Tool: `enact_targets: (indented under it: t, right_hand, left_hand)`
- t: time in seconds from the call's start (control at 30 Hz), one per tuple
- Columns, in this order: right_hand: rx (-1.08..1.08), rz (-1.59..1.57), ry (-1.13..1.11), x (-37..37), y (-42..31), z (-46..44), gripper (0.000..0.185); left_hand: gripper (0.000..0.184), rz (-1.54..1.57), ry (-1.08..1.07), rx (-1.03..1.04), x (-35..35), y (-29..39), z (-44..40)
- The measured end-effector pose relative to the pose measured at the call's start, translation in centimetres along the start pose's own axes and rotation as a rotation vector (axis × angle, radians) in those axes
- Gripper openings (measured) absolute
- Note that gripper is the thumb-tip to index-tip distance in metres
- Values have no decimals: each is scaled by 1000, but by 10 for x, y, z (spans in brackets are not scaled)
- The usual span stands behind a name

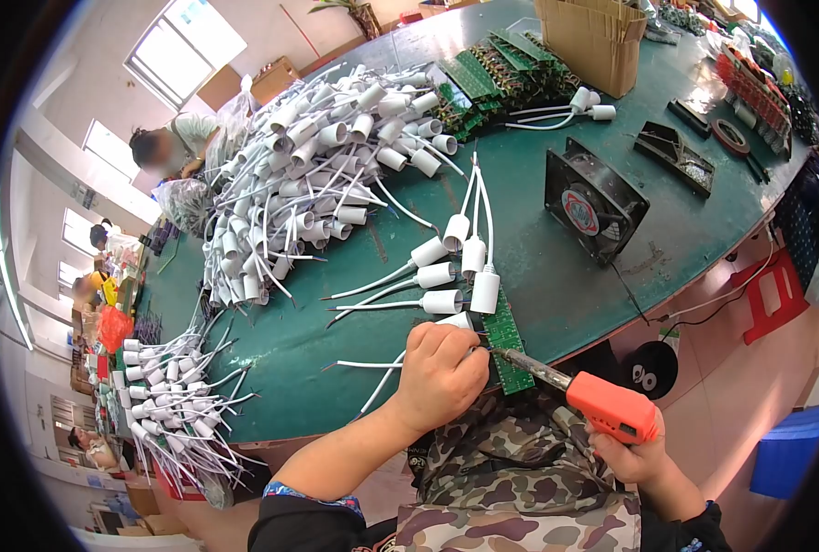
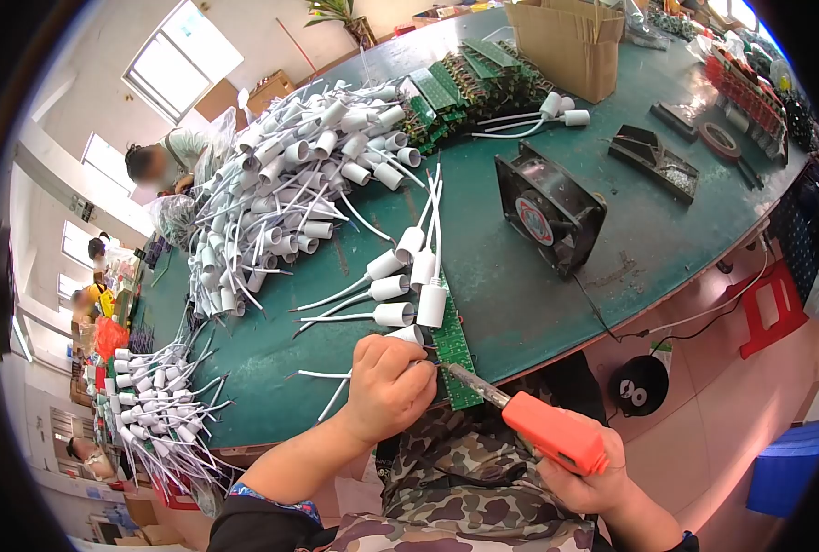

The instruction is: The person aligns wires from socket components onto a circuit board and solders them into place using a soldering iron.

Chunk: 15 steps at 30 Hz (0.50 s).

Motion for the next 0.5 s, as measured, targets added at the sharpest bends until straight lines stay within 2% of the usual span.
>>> enact_targets:
  t: [0.03, 0.13, 0.23, 0.33, 0.5]
  right_hand:
    - [-7, -13, -6, 0, -1, -1, 27]
    - [147, -39, 19, -5, 2, 7, 27]
    - [18, -49, 22, -9, 7, 9, 41]
    - [127, -111, 143, -9, -3, 8, 29]
    - [72, -52, 134, -11, -4, 7, 30]
  left_hand:
    - [17, -1, 0, 0, 0, 0, 0]
    - [17, 5, 3, -2, 0, 0, 0]
    - [17, 4, 2, -5, 0, 0, 0]
    - [16, 6, 8, -6, -1, 0, 0]
    - [16, 3, 11, -5, -1, 0, 0]
Point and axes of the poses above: each hand's wrist, its own z-axis away from the middle knuckle, its own x-axis out of the palm, y = z × x, the point moved 3 cm from there along -z, towards the middle knuckle, and after that the axes turned 3 degrees about -z, right-handed, at the moved point
